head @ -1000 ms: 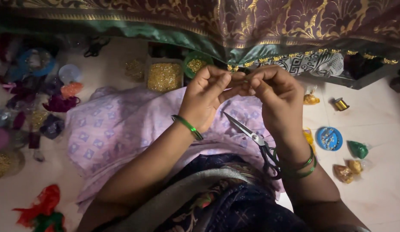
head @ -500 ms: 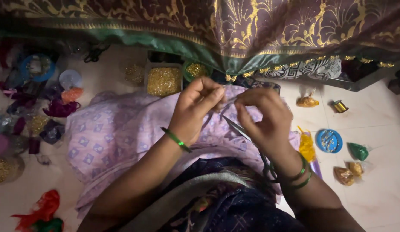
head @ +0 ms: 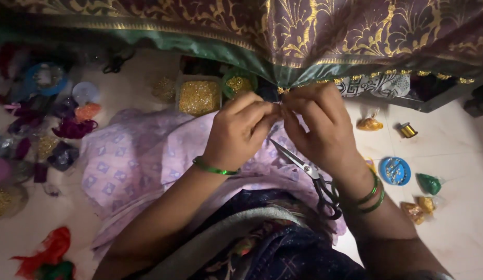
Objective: Sewing decorative gold beads onto the hem of a dark patterned fabric.
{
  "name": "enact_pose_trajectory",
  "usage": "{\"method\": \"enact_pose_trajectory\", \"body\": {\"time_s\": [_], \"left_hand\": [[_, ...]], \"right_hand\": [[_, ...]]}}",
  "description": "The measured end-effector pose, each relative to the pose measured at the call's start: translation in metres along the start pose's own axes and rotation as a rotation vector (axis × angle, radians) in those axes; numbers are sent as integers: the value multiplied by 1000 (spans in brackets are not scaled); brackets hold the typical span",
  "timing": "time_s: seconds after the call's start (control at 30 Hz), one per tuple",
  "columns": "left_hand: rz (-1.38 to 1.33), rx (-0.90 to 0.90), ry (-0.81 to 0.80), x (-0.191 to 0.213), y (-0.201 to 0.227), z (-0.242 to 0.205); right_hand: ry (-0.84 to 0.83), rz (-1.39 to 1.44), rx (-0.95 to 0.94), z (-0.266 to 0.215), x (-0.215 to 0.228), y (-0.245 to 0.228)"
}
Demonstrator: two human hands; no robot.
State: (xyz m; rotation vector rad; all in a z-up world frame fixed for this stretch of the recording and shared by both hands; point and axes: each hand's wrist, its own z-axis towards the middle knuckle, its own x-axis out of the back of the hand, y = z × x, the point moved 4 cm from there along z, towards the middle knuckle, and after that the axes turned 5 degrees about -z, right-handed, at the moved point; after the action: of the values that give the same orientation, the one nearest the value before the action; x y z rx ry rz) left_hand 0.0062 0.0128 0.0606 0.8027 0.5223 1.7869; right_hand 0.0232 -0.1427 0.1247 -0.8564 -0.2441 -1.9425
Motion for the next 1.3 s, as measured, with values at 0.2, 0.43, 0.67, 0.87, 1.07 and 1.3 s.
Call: {"method": "enact_pose_trajectory", "body": {"time_s": [0.2,0.43,0.67,0.87,1.07,1.3], "left_hand": [[-182,129,95,7,4,6],[-451,528,150,-5,-25,-1],[379,-91,233,9,17,7],[246,-83,158,0,9,13],[-358,289,1,-11,-30,2],[-863,468,-12,-33,-51,-14]], "right_hand": [[-57,54,129,13,2,0],[-43,-95,208,9,-7,0],[-92,-262,186,7,-12,-4],[-88,-14,-47,-2,-6,12],[-98,471,-352,-17,-6,31],[6,865,-576,-48,-36,40]]}}
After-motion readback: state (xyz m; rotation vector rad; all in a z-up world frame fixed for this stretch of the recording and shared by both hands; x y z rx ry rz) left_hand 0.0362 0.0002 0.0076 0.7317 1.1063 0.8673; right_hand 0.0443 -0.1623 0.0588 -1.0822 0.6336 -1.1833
